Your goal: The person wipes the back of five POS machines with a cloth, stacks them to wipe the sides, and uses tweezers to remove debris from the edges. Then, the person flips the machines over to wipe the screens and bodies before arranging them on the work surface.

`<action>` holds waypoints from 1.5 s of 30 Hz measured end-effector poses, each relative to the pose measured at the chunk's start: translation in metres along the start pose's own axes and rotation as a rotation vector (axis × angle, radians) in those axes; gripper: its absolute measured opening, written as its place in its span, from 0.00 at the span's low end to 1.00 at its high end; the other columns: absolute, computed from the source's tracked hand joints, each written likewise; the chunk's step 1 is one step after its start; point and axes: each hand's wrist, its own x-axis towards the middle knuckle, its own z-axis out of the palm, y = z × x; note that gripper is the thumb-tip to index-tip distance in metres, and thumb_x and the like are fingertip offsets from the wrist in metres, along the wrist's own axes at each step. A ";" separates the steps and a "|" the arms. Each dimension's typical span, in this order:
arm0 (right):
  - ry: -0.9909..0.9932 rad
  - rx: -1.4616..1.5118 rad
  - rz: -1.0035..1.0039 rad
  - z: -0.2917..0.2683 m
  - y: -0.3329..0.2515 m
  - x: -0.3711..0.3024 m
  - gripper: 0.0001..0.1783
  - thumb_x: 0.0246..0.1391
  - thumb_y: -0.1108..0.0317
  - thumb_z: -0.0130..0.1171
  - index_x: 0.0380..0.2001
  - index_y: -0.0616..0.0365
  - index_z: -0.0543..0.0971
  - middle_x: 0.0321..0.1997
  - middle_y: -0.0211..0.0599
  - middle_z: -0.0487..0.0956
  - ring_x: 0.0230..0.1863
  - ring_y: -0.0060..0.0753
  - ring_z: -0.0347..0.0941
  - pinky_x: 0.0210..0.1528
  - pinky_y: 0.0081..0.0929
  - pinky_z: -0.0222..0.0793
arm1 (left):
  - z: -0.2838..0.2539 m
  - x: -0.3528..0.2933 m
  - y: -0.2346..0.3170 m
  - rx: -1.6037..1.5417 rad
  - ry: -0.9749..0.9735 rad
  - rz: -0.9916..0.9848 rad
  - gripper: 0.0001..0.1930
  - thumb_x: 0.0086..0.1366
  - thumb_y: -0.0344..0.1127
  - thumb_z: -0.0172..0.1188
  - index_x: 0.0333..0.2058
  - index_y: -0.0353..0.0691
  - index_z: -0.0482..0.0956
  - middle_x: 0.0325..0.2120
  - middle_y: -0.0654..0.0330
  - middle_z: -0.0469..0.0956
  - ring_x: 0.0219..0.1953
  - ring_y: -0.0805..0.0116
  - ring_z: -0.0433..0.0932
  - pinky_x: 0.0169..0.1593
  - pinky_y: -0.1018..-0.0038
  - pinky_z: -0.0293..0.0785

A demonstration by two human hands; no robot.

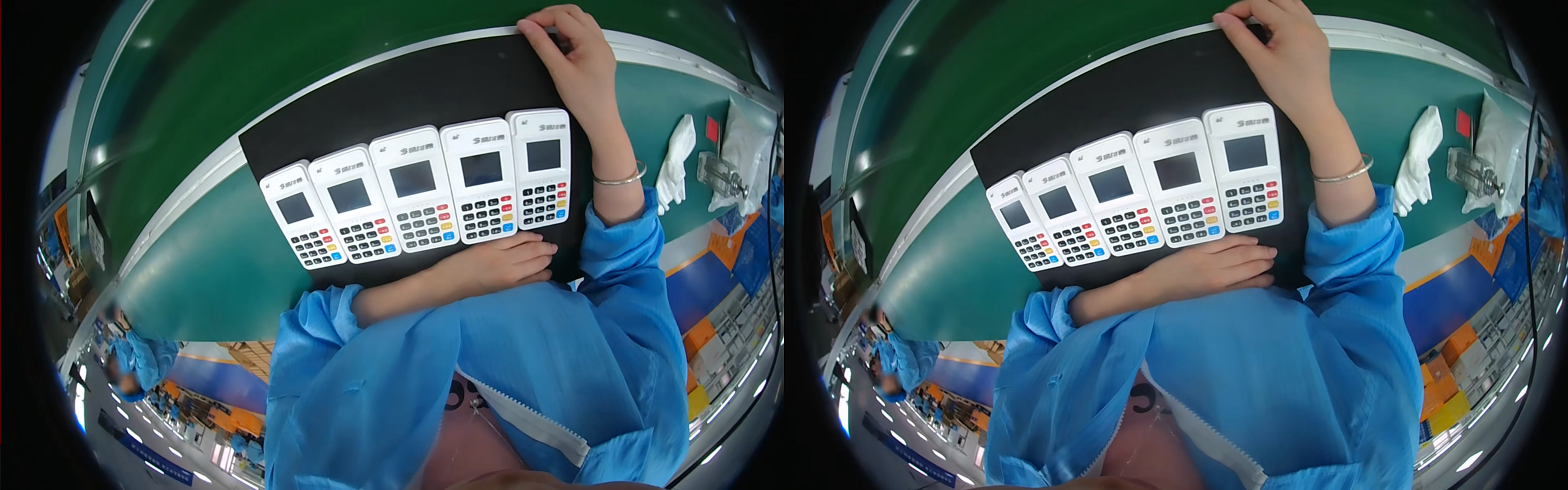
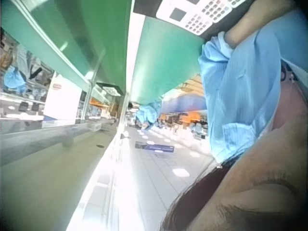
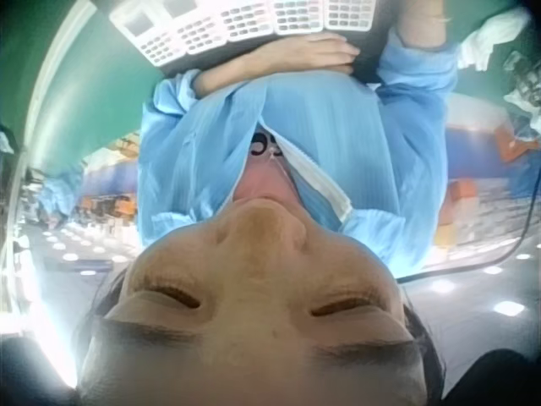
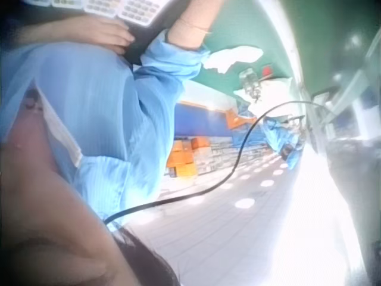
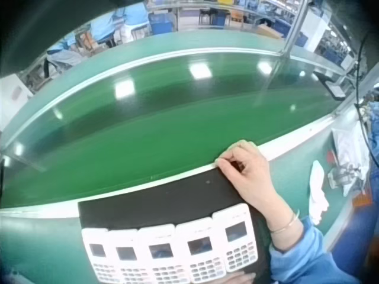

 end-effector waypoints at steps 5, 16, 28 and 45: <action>0.061 0.197 0.231 -0.003 0.006 -0.005 0.05 0.52 0.75 0.64 0.30 0.60 0.76 0.28 0.31 0.72 0.27 0.20 0.68 0.29 0.20 0.65 | -0.016 0.006 -0.003 0.174 -0.170 0.164 0.18 0.61 0.33 0.52 0.51 0.43 0.75 0.54 0.57 0.72 0.62 0.63 0.67 0.67 0.66 0.60; 0.458 -0.469 0.387 -0.088 0.020 -0.129 0.10 0.58 0.62 0.61 0.37 0.56 0.79 0.24 0.33 0.76 0.21 0.34 0.72 0.27 0.31 0.68 | -0.035 0.011 0.000 0.034 -0.095 0.115 0.14 0.59 0.34 0.61 0.44 0.39 0.78 0.48 0.57 0.75 0.59 0.60 0.69 0.64 0.64 0.63; 0.587 0.536 0.355 -0.096 0.000 -0.159 0.10 0.66 0.68 0.49 0.41 0.64 0.74 0.46 0.40 0.79 0.43 0.27 0.74 0.45 0.24 0.71 | -0.015 0.001 -0.002 0.062 0.008 0.178 0.13 0.58 0.36 0.62 0.42 0.39 0.80 0.44 0.58 0.77 0.58 0.60 0.69 0.62 0.64 0.64; -0.216 -0.195 -0.447 0.018 -0.126 -0.101 0.16 0.39 0.77 0.64 0.35 0.52 0.82 0.36 0.32 0.77 0.33 0.37 0.72 0.36 0.30 0.68 | -0.003 0.001 -0.008 -0.202 0.046 0.104 0.08 0.60 0.32 0.57 0.34 0.33 0.80 0.32 0.50 0.79 0.37 0.55 0.78 0.42 0.66 0.73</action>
